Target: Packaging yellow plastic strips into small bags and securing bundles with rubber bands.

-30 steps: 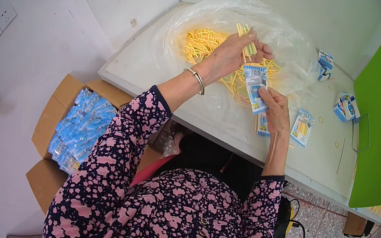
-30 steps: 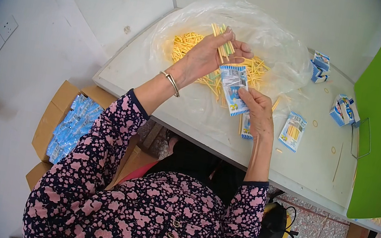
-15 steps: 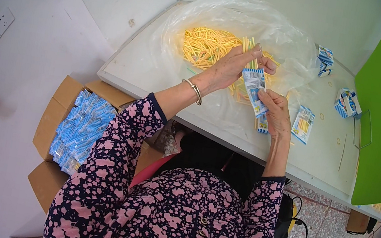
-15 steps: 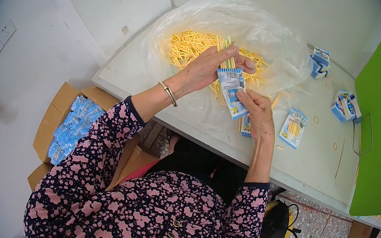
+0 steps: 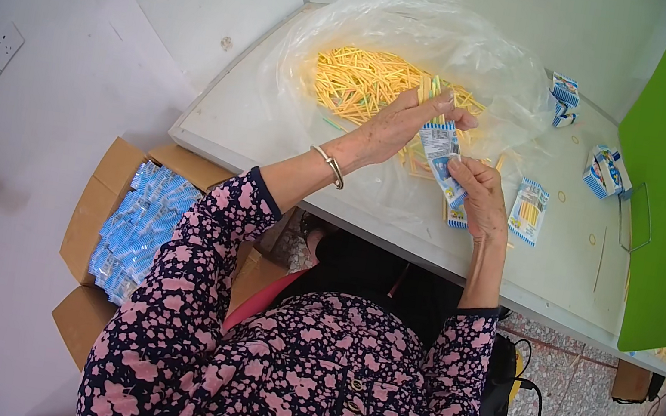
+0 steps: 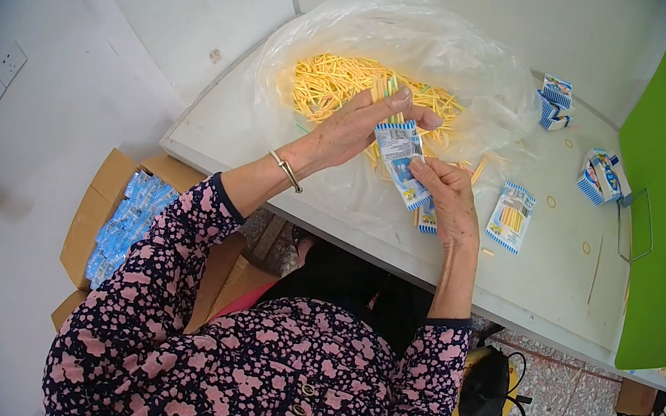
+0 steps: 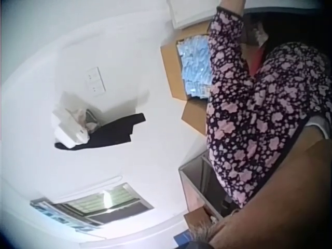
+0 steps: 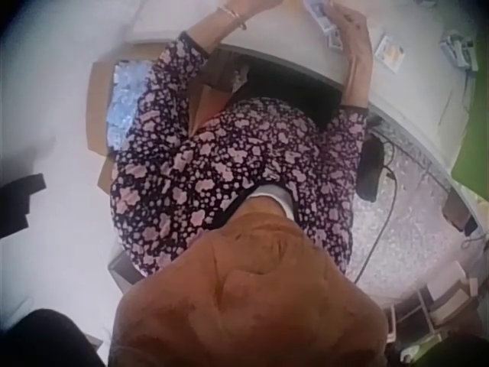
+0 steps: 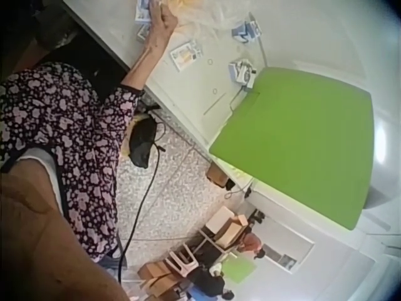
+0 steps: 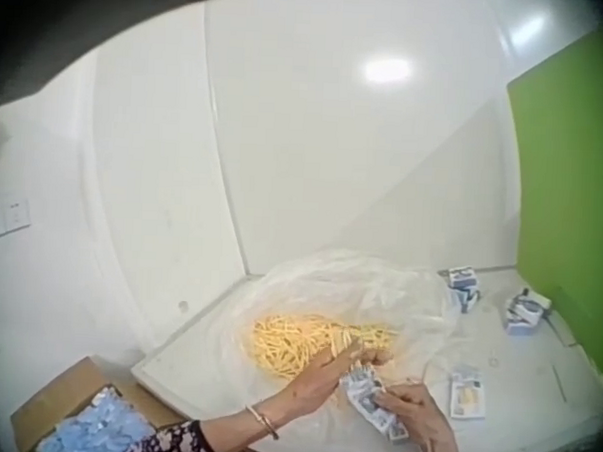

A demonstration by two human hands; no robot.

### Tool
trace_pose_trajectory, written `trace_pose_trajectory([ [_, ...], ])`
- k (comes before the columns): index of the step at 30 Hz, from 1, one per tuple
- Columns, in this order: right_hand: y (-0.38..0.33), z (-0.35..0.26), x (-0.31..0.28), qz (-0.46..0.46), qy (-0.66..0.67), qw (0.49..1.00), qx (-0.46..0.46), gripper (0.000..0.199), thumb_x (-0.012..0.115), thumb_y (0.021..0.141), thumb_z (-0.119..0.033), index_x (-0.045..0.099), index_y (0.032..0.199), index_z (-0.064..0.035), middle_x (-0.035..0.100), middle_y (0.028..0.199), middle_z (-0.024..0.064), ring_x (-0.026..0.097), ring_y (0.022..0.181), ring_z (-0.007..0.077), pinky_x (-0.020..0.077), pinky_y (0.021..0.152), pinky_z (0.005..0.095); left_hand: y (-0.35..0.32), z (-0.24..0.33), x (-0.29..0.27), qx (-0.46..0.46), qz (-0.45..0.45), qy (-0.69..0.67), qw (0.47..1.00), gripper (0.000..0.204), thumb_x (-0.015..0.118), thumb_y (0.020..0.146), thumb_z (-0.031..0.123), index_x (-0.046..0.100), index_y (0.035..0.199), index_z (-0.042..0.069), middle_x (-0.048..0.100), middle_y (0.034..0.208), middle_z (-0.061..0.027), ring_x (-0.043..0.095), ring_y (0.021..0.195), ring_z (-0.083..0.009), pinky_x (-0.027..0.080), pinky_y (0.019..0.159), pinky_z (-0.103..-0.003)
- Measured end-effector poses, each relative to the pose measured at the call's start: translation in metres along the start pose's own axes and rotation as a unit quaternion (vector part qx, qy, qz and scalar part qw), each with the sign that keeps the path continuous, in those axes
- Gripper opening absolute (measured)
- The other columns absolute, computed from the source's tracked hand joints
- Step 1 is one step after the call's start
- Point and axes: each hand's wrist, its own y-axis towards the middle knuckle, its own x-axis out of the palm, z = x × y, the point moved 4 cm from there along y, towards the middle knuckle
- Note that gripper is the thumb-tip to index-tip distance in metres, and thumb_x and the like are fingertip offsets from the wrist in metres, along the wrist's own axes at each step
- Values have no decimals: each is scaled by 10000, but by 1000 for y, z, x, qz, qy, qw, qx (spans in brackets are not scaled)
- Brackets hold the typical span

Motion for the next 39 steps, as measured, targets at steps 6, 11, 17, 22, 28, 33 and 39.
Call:
trace_pose_trajectory([
  [6, 0, 0, 1, 11, -31, 999, -2, 236, 633, 826, -214, 671, 881, 12, 606, 693, -14, 481, 591, 19, 351, 532, 168, -3, -7, 1, -5, -15, 8, 1000, 400, 420, 934, 361, 543, 1103, 21, 581, 1107, -114, 511, 1085, -171, 397, 928, -298],
  [11, 0, 3, -4, 11, -30, 999, 5, 239, 625, 833, -211, 656, 918, 11, 626, 787, 5, 523, 688, 37, 388, 628, 174, 1, 1, -13, 22, -17, 110, 994, 358, 437, 927, 329, 533, 1120, 43, 571, 1105, -81, 516, 1056, -155, 405, 908, -290],
  [17, 3, 0, 0, 30, -6, 999, -24, 247, 628, 831, -211, 663, 934, 11, 618, 735, -9, 502, 637, 31, 368, 572, 179, 1, -2, -21, -34, -12, 282, 959, 284, 522, 897, 229, 547, 1107, 39, 591, 1002, -41, 528, 907, -81, 432, 797, -234],
  [22, 1, -10, 13, 48, 8, 998, -46, 224, 619, 829, -183, 646, 961, -3, 643, 854, 25, 558, 741, 58, 415, 688, 205, 3, 0, -21, 11, -19, 241, 970, 270, 580, 862, 165, 551, 1085, 16, 610, 910, -26, 540, 829, -70, 442, 747, -213],
  [28, 2, 3, -4, 12, -56, 998, 22, 240, 650, 805, -181, 639, 961, 1, 648, 843, 31, 575, 733, 66, 437, 683, 212, 1, 3, -35, -48, -59, 82, 994, 213, 569, 862, 133, 575, 1031, 5, 611, 905, -11, 552, 842, -70, 464, 702, -219],
  [33, -1, -2, -11, 65, 4, 998, 19, 234, 653, 807, -189, 643, 950, -3, 651, 828, 28, 580, 705, 64, 439, 637, 195, -4, -38, -83, 83, -69, 630, 769, 173, 560, 764, 145, 569, 807, -22, 606, 768, -166, 615, 767, -289, 488, 663, -390],
  [39, 0, 5, -6, 58, 22, 998, 30, 250, 645, 820, -197, 631, 980, -5, 649, 846, 33, 582, 713, 63, 444, 647, 202, -6, -53, -76, 121, -64, 711, 690, 111, 543, 679, 100, 575, 712, -2, 586, 724, -197, 595, 718, -362, 484, 632, -433],
])
